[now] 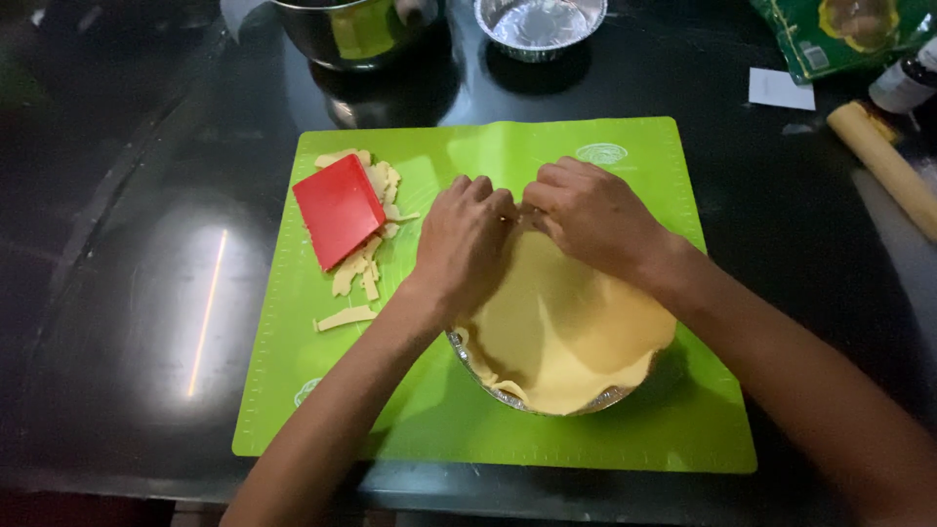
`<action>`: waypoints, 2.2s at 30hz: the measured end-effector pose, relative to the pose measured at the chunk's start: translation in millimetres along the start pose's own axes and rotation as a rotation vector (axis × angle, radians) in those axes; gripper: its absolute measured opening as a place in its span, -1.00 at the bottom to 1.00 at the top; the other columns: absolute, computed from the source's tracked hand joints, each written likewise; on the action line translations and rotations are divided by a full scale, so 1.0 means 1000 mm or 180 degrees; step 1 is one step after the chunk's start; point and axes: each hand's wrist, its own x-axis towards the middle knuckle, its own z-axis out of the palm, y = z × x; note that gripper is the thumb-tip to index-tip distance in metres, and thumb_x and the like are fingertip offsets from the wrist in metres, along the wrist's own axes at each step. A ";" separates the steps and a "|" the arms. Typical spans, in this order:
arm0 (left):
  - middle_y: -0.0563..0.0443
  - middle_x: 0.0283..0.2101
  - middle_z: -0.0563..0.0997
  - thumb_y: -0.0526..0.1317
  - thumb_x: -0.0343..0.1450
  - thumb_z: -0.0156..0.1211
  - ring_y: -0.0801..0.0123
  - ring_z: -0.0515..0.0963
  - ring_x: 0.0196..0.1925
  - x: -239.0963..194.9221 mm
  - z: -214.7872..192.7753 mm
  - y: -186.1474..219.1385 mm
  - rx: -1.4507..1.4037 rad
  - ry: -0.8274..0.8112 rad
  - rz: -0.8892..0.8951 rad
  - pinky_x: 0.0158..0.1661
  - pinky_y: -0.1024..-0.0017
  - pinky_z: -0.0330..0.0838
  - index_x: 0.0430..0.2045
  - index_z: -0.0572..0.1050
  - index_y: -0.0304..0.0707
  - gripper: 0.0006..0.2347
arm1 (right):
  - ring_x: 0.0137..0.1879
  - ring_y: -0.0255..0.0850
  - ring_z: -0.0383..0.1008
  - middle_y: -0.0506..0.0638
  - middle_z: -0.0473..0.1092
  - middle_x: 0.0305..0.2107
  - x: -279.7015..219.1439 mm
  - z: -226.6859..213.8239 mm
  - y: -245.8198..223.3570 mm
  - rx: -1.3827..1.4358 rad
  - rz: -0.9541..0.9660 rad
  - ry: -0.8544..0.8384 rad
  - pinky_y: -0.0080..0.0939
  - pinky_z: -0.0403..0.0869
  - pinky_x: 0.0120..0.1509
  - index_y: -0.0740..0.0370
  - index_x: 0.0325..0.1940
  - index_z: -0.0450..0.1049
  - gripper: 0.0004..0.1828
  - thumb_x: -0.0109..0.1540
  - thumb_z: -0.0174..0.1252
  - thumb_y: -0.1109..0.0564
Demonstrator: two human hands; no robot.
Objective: Crimping the edges of a pie crust in a metal tin using fingers.
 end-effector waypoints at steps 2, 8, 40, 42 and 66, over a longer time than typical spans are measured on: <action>-0.14 -0.26 0.54 -0.24 0.36 0.23 -0.01 0.48 -0.11 -0.001 0.002 0.001 -0.0063 0.0098 0.0027 -0.08 0.13 0.36 -0.36 0.56 -0.24 -0.90 | -0.12 0.06 0.47 0.07 0.44 -0.35 0.000 -0.005 -0.002 0.0132 -0.0022 0.0094 0.04 0.45 -0.02 0.24 -0.28 0.54 -0.85 0.17 0.32 0.13; -0.12 -0.24 0.55 -0.22 0.38 0.19 0.01 0.49 -0.08 -0.001 0.002 0.003 -0.0065 0.0108 -0.0015 -0.06 0.13 0.37 -0.33 0.56 -0.22 -0.90 | -0.11 0.04 0.47 0.04 0.47 -0.33 -0.001 -0.013 -0.007 0.0171 0.0200 0.0090 0.03 0.46 0.00 0.22 -0.26 0.57 -0.88 0.18 0.30 0.13; -0.15 -0.24 0.56 -0.21 0.36 0.23 -0.01 0.50 -0.09 -0.001 -0.001 0.010 -0.0213 0.0288 -0.0036 -0.07 0.11 0.39 -0.34 0.59 -0.26 -0.87 | -0.04 0.06 0.47 0.08 0.47 -0.27 -0.013 -0.025 -0.007 0.0133 0.0562 0.0186 0.04 0.45 0.06 0.24 -0.18 0.60 -0.83 0.20 0.28 0.13; -0.12 -0.24 0.56 -0.22 0.39 0.22 0.01 0.50 -0.07 -0.001 0.000 0.008 -0.0256 0.0111 -0.0145 -0.03 0.12 0.39 -0.38 0.59 -0.22 -0.91 | -0.05 0.05 0.47 0.08 0.46 -0.28 -0.015 -0.028 -0.005 0.0244 0.0663 0.0001 0.03 0.45 0.06 0.21 -0.21 0.61 -0.86 0.21 0.28 0.11; -0.09 -0.24 0.55 -0.25 0.37 0.22 0.04 0.50 -0.10 0.008 0.010 0.004 -0.0055 0.0018 0.0178 -0.10 0.13 0.40 -0.42 0.57 -0.22 -0.94 | -0.12 0.02 0.47 0.05 0.44 -0.37 -0.028 -0.021 -0.001 -0.0137 0.0534 0.0081 0.00 0.46 0.01 0.18 -0.33 0.61 -0.94 0.17 0.27 0.17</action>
